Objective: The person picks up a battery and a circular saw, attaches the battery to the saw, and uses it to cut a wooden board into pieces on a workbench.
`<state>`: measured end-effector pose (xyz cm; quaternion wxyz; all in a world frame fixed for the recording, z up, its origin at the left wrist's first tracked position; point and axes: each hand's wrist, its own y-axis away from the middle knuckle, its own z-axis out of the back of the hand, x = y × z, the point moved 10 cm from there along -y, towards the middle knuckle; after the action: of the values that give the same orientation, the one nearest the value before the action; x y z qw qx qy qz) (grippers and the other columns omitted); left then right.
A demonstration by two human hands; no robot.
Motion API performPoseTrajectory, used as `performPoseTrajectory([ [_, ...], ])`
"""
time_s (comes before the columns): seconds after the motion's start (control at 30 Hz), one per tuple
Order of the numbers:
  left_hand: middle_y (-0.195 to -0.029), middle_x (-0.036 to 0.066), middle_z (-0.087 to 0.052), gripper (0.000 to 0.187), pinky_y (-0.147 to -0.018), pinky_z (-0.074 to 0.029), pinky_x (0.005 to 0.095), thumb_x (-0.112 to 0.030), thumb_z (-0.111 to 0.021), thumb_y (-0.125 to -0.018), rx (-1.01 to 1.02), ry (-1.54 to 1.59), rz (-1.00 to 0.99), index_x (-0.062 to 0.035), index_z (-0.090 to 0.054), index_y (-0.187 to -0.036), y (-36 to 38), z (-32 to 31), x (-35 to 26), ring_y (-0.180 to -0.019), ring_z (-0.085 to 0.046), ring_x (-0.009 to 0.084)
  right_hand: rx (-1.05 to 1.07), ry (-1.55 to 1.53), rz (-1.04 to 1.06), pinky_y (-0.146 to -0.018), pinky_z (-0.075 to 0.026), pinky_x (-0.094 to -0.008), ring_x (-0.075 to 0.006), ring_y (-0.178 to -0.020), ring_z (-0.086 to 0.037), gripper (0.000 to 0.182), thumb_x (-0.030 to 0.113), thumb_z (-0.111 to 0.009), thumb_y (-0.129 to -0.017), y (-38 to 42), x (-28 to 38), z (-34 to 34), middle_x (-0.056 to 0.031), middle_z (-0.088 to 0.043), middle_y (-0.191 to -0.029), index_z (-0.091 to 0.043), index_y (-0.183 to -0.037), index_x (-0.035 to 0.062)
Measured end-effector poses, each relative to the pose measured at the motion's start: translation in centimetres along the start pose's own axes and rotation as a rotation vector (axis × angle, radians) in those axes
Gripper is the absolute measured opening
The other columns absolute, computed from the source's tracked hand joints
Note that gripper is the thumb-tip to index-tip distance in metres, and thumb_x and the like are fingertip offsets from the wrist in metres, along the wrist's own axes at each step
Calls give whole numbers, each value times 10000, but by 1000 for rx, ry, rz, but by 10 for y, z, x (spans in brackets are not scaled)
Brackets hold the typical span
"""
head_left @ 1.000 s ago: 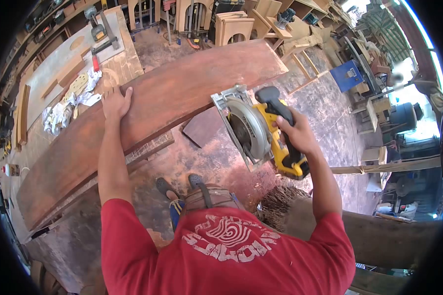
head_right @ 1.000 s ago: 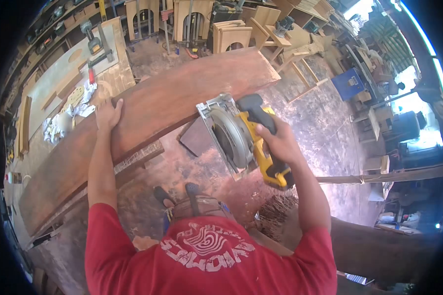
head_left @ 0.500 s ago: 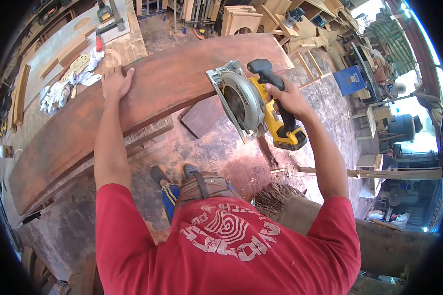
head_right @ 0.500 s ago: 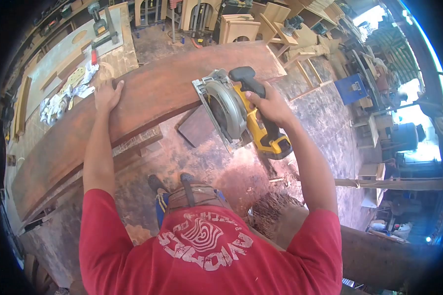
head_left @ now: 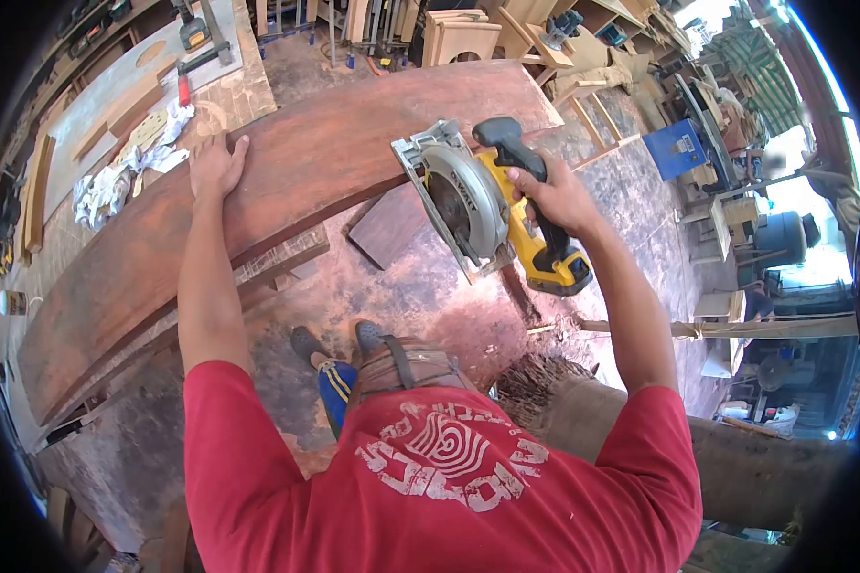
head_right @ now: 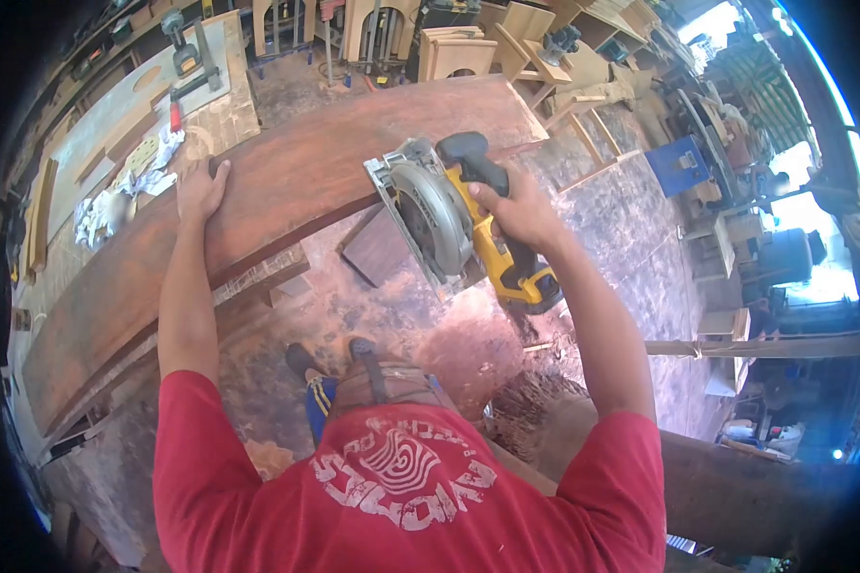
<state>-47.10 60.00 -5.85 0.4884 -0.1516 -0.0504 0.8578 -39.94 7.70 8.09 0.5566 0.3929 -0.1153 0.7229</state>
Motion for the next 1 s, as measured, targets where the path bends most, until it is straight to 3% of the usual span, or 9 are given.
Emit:
performPoseTrajectory([
  [0.13,-1304,187,-632,604,-1153,-319,480,-555,-477,-981,-28,42,-9,-54,-628,-1284,-1,-5,5,-1278,-542,343,-14,-25,-33,-507,-472,-282,-109,-541,-574,462,224,-674,-961,30,-11,6,-69,-640,-821,-546,-1332,-19],
  [0.27,-1287,192,-640,594,-1146,-322,486,-546,-492,-978,40,34,42,-51,-635,-1274,0,3,-2,-1268,-544,351,23,-164,-138,-538,-470,-273,-98,-577,-567,485,156,-700,-933,73,-33,15,-58,-629,-828,-544,-1357,-22],
  [0.47,-1259,189,-654,580,-1135,-327,473,-545,-518,-968,66,6,79,-58,-653,-1254,-8,-5,-2,-1244,-560,352,-13,-254,-188,-579,-480,-272,-101,-636,-585,594,192,-747,-912,92,-65,23,-68,-642,-878,-515,-1414,-24],
  [0.6,-1249,181,-661,579,-1133,-324,469,-540,-521,-968,73,9,79,-53,-659,-1250,-10,-3,-7,-1227,-572,347,-20,-369,-144,-596,-490,-274,-102,-643,-593,597,255,-735,-927,79,-67,21,-58,-632,-877,-515,-1401,-33],
  [0.73,-1249,181,-662,580,-1132,-325,473,-542,-525,-967,57,21,62,-59,-658,-1259,-8,-6,0,-1231,-571,347,-17,-405,-140,-580,-469,-282,-104,-630,-579,567,220,-703,-933,50,-54,13,-51,-611,-808,-506,-1403,-30],
  [1.0,-1262,193,-659,593,-1144,-317,499,-556,-508,-967,59,63,74,-69,-658,-1270,-6,-4,3,-1247,-565,351,41,-205,-70,-551,-478,-295,-124,-610,-590,503,242,-649,-947,1,-20,-1,-72,-608,-834,-515,-1345,-33],
])
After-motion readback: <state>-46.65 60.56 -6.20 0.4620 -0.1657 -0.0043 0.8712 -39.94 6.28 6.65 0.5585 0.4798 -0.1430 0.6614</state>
